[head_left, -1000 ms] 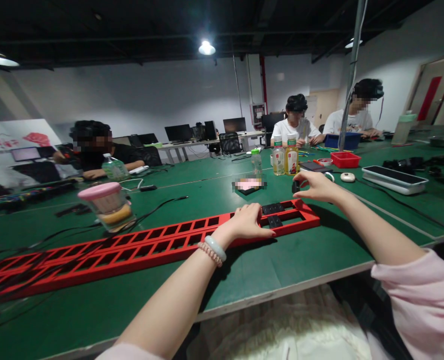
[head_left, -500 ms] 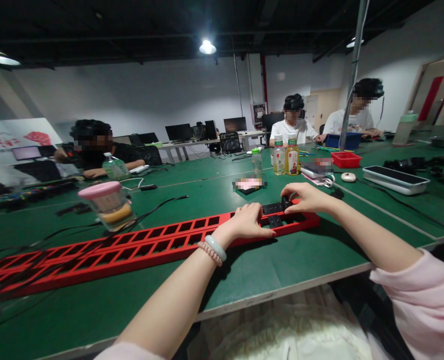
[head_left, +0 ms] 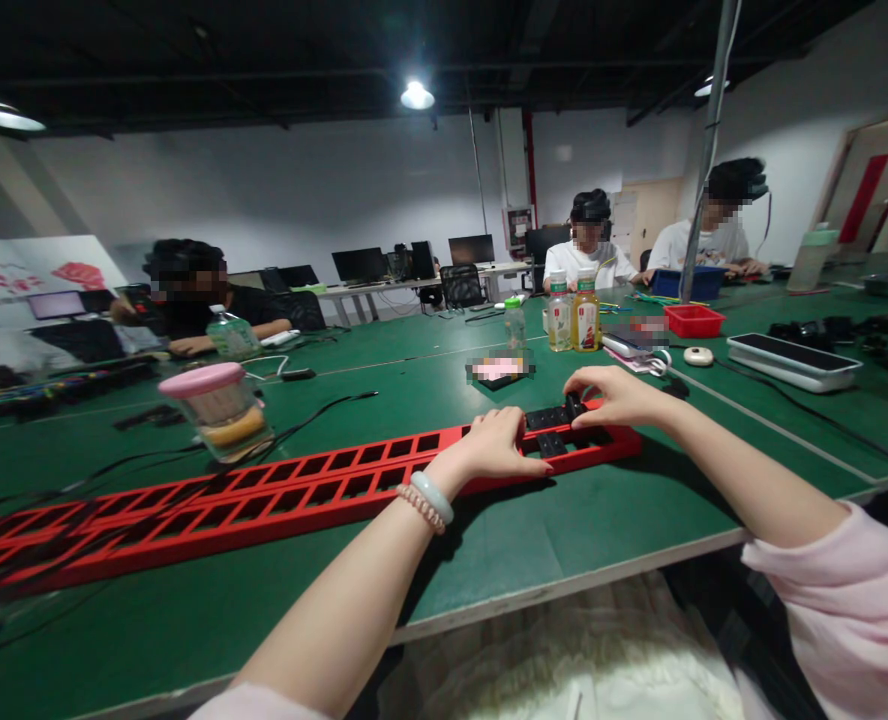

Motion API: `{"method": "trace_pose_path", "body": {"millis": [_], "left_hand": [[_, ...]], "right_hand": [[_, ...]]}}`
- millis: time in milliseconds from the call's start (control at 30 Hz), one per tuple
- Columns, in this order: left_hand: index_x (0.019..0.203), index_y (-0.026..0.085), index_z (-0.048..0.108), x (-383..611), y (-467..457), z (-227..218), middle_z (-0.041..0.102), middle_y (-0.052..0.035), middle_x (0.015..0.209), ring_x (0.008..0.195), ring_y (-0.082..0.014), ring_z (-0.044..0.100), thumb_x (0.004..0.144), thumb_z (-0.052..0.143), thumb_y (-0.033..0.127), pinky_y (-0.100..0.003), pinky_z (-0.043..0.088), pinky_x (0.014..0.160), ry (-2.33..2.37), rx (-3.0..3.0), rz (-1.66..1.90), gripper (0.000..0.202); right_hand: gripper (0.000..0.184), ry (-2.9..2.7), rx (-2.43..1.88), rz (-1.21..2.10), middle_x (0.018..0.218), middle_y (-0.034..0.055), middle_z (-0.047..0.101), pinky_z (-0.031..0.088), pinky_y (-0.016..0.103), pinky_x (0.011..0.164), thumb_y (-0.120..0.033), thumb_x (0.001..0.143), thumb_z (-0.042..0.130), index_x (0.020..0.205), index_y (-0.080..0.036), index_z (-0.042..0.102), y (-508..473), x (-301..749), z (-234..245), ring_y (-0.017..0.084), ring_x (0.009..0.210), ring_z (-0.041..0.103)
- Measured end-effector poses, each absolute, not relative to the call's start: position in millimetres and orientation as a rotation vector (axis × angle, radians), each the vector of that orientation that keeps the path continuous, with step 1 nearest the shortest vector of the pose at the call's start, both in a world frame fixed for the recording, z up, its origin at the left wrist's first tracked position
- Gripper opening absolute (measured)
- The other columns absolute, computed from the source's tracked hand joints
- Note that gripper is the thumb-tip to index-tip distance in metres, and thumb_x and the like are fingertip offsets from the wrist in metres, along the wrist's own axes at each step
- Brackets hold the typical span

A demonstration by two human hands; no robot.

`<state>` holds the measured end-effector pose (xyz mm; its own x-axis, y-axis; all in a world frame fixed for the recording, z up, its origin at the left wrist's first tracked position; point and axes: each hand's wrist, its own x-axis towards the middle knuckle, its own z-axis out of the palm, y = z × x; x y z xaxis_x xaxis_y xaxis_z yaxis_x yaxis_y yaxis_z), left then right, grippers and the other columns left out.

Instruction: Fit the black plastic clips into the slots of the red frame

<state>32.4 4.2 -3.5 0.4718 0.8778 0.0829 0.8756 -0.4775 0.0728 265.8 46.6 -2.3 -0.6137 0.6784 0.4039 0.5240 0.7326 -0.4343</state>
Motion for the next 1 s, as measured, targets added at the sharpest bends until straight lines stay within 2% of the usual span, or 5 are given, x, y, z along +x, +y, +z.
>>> {"method": "trace_pose_path", "body": {"millis": [367,1000], "left_hand": [[0.091,0.022,0.047,32.6,2.2,-0.5,0.053,-0.0056,0.096,0.089,-0.0279,0.050,0.055,0.058,0.068,-0.034,0.038,0.075,1.622,2.645,0.147,0.059],[0.090,0.021,0.048,33.7,3.7,-1.8,0.054,-0.0061,0.098,0.090,-0.0281,0.051,0.055,0.057,0.069,-0.035,0.037,0.075,1.615,2.658,0.136,0.060]], "right_hand": [[0.039,-2.463,-0.803,0.342,0.092,0.0048,0.060,0.044,0.029,0.073,-0.037,0.060,0.071,0.093,-0.019,0.062,43.6,259.2,-3.8,0.018,0.083,0.056],[0.039,-2.527,-0.822,0.376,0.081,0.0026,0.058,0.043,0.026,0.065,-0.040,0.059,0.069,0.090,-0.017,0.063,45.9,257.1,-9.6,0.015,0.072,0.054]]}}
